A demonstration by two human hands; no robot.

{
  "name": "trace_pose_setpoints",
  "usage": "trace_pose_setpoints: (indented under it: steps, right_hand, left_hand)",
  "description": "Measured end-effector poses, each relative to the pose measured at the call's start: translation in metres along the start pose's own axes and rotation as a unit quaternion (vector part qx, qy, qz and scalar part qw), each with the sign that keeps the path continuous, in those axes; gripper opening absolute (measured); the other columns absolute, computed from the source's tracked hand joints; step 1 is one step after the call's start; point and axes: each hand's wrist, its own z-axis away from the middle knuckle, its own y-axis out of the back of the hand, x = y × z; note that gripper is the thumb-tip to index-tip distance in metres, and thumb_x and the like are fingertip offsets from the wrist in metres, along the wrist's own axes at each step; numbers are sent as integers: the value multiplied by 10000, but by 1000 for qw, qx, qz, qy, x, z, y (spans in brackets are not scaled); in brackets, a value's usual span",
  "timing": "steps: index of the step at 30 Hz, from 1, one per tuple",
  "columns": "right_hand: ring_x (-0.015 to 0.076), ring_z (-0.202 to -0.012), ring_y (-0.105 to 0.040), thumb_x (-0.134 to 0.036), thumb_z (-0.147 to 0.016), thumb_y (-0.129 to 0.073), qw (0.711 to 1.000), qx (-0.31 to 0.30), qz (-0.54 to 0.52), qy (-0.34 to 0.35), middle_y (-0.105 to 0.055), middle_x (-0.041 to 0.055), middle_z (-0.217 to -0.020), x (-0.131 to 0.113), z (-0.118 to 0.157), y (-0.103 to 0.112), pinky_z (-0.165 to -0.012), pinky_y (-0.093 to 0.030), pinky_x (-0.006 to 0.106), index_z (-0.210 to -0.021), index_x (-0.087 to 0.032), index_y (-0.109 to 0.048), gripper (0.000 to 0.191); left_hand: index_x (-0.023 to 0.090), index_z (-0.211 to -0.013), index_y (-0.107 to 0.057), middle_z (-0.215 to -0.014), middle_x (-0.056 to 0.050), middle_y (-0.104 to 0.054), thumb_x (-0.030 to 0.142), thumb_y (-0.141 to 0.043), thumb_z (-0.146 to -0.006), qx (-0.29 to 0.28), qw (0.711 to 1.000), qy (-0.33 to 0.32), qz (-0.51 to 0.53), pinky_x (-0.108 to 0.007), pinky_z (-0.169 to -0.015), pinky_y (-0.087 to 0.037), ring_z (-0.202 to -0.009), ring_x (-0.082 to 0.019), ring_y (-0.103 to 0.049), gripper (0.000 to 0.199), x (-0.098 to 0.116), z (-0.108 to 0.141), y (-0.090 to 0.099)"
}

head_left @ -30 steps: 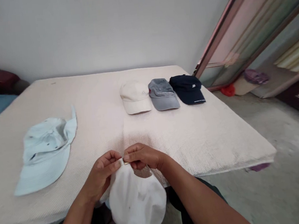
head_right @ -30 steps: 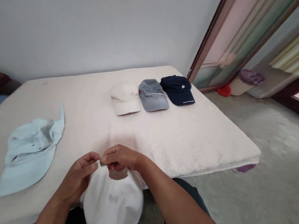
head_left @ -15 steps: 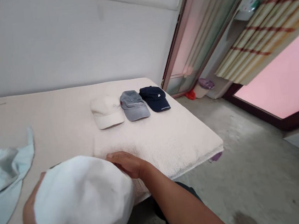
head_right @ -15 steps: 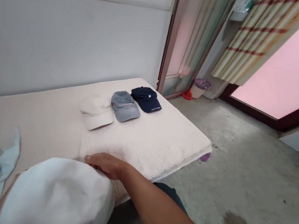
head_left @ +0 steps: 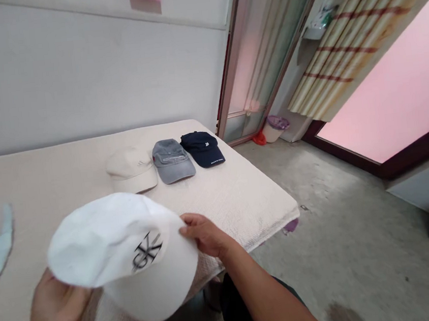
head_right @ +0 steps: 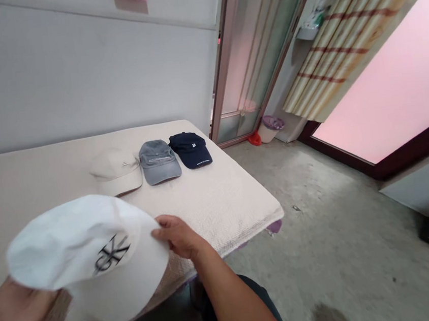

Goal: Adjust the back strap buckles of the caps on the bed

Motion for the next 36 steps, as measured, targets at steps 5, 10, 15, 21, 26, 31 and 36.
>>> trace_pose_setpoints:
  steps: [5, 10, 15, 21, 26, 31, 36]
  right_hand:
    - [133, -589, -563, -393, -643, -746, 966, 199, -26, 161, -676, 22, -775, -37, 18, 49, -582, -455, 252, -918, -162, -627, 378]
    - [192, -751, -630, -438, -731, -632, 904, 327, 40, 274, -706, 61, -940, -57, 53, 120, -695, -492, 308, -1017, -172, -631, 391]
    - [221, -832, -628, -441, -731, -588, 801, 502, 160, 284, -705, 93, -981, -58, 85, 179, -732, -490, 328, -980, -126, -672, 409]
    - [212, -841, -610, -354, -679, -607, 722, 601, 192, 284, -702, 83, -925, -54, 88, 203, -739, -470, 312, -902, -121, -697, 334]
    - [227, -853, -598, -241, -672, -549, 631, 682, 220, 297, -678, 91, -913, -58, 92, 198, -802, -456, 359, -931, -114, -682, 318]
    - [223, -848, -600, -201, -712, -520, 579, 661, 291, 378, -654, 66, -870, -57, 72, 145, -847, -448, 397, -890, -142, -664, 237]
    - [190, -719, -610, -242, -773, -538, 703, 472, 372, 381, -650, 46, -783, -36, 18, 57, -744, -481, 361, -847, -161, -644, 152]
  left_hand:
    - [166, -1269, -555, -1045, -107, -728, 127, -314, -934, -60, 995, 35, 77, -312, -726, -605, -899, -209, -701, 415, -53, -43, -12]
    - [84, -1101, -631, -1123, -192, -674, 87, -440, -869, -85, 993, 80, 4, -332, -735, -604, -994, -256, -667, 300, -75, -48, -6]
    - [101, -937, -675, -940, -115, -719, 2, -466, -820, -71, 995, 66, -14, -241, -624, -601, -747, -159, -697, 259, -78, -55, 5]
    - [88, -848, -667, -861, -96, -699, -5, -466, -833, -50, 996, 67, -17, -190, -554, -570, -659, -120, -668, 222, -82, -58, 4]
    - [83, -824, -649, -798, -72, -677, -9, -480, -829, -34, 996, 81, -13, -171, -507, -543, -589, -95, -640, 193, -79, -52, 3]
    - [92, -787, -630, -706, -44, -655, 44, -476, -856, 19, 998, 61, 20, -160, -421, -493, -506, -83, -605, 175, -77, -50, 5]
    - [91, -723, -609, -636, -30, -621, 43, -510, -826, 72, 994, 13, 83, -147, -412, -459, -459, -61, -557, 152, -67, -48, 21]
